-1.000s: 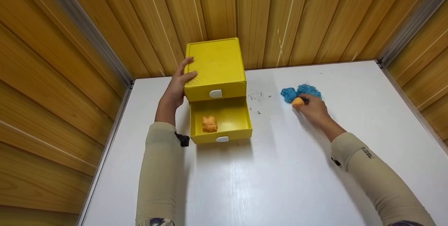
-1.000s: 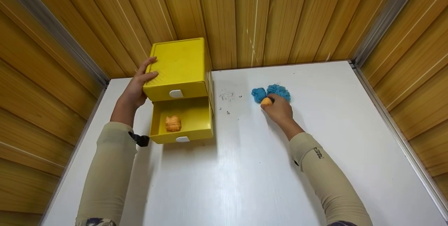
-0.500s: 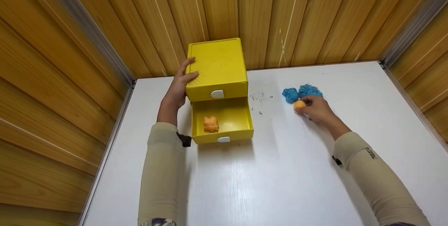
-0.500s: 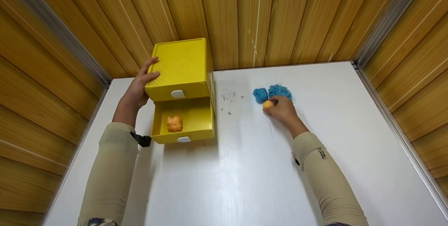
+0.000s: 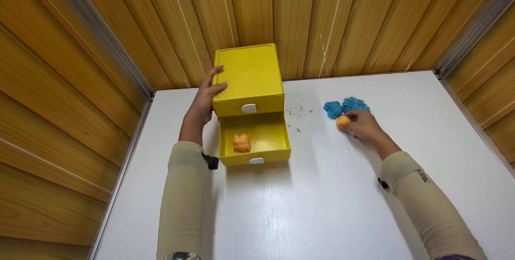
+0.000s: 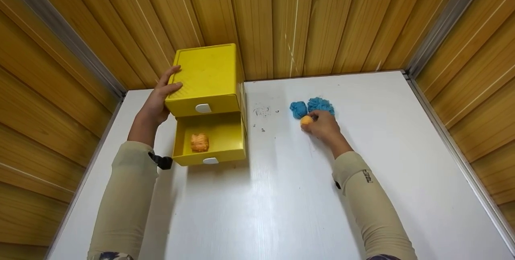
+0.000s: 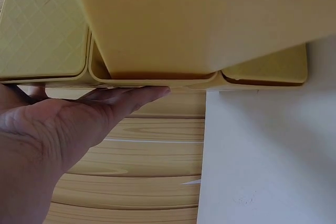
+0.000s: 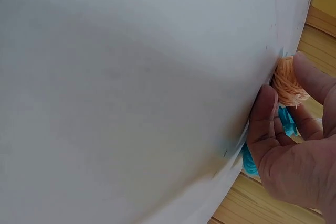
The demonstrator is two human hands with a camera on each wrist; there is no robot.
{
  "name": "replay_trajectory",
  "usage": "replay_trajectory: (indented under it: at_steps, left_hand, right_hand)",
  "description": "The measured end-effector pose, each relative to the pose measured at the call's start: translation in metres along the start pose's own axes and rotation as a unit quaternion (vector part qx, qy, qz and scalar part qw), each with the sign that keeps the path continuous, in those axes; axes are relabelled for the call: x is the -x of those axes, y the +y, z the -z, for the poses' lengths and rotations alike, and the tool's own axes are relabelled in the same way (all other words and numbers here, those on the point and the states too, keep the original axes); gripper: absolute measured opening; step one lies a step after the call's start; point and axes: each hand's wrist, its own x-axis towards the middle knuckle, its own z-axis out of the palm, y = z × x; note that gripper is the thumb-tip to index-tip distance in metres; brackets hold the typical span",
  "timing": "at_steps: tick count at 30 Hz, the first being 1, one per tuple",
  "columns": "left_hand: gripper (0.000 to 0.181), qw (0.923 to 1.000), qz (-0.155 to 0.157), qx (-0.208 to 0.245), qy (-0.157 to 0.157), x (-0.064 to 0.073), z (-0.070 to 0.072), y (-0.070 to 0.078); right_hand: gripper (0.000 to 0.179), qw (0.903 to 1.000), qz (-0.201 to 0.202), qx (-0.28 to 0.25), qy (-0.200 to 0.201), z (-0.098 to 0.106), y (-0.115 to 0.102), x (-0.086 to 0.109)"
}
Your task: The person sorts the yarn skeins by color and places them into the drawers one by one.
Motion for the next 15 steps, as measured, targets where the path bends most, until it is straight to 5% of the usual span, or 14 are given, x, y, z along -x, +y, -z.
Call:
replay_trajectory:
  at_steps: [15]
  left_hand:
    - [0.058,1.0,-0.002,-0.004,-0.002,-0.0007,0.0022,-0.0022]
  right_hand:
    - [0.062,0.9999,-0.006,-0.008,0.004,-0.0011,-0.0009,-0.0008]
